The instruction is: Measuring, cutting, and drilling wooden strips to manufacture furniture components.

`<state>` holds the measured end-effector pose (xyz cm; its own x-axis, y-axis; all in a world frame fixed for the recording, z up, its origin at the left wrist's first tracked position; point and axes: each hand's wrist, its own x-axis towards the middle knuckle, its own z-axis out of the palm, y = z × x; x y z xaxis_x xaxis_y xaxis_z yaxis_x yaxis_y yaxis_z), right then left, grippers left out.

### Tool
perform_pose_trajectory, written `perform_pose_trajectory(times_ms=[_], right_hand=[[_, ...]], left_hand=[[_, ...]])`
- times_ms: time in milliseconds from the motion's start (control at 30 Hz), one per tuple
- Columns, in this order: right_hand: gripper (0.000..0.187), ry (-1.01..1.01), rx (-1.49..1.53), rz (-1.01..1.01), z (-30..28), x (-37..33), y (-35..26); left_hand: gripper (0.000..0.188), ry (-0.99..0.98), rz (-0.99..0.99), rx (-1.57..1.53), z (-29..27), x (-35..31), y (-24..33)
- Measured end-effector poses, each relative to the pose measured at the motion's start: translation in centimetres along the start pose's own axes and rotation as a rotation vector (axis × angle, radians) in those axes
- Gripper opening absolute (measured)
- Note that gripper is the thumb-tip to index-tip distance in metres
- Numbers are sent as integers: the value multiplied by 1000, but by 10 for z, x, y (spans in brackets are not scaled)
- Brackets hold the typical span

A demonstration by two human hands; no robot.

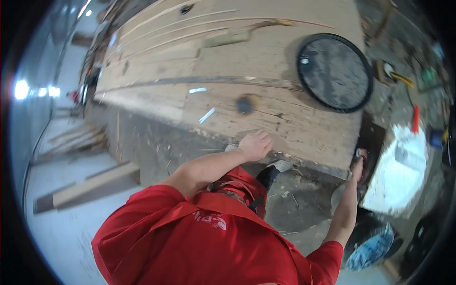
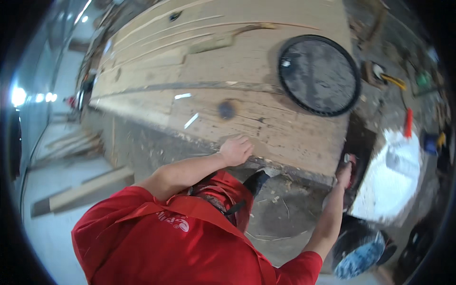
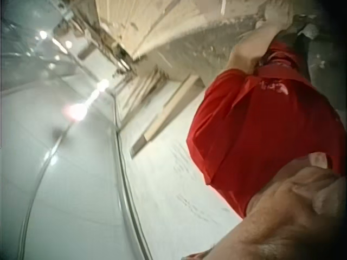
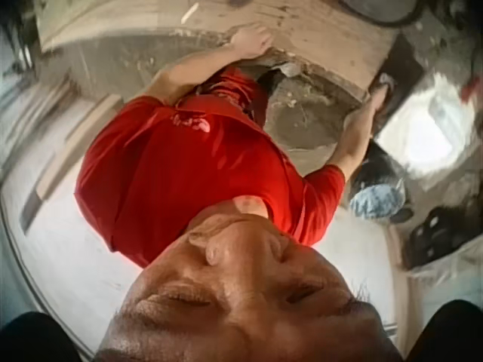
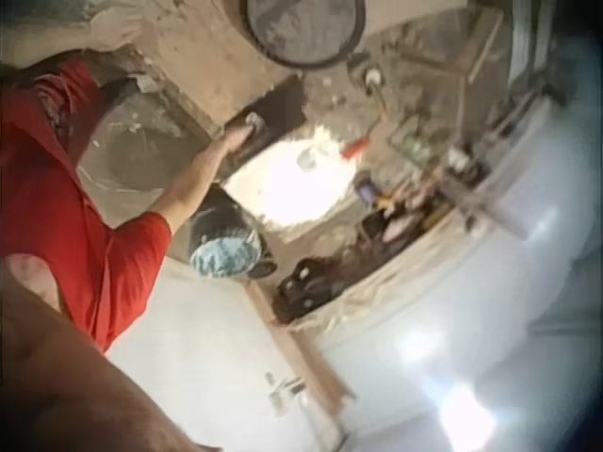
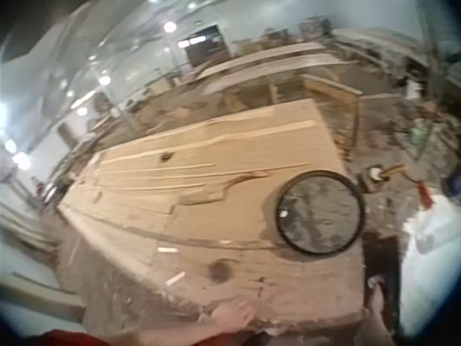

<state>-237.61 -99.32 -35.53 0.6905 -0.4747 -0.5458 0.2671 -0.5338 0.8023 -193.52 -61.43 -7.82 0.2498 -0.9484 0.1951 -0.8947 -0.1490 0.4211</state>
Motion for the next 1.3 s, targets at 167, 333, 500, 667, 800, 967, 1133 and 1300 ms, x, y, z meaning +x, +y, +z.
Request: perform_pose_trajectory(times_ms=[167,333,500,667,800,967,1133,1300], right_hand=[[55,112,1864,719,-88,44,79],[50,52,1810,588,-68,53,79],[49,201,1485,563,-104,37,79],[45,501,2014,658,-115,-82,60],[26,182,2256,966,-160,-202,71],[24,334,2550,1181,-319,-235,158],[22,430,2542,599,-502,-161,225],[23,484,2335,150,-644,-106,226]], left_hand=[[20,-42,-190,48,-14,-42,22],[17,-53,-191,27,-10,-31,19],[18,-13,-151,41,-9,-31,16],[18,32,-145,24,-7,-38,11],[18,59,-166,21,-1,-49,12],[20,63,-142,11,0,-50,9],[19,132,-104,-202,9,-59,2],[20,155,176,-390,-86,-125,-26]])
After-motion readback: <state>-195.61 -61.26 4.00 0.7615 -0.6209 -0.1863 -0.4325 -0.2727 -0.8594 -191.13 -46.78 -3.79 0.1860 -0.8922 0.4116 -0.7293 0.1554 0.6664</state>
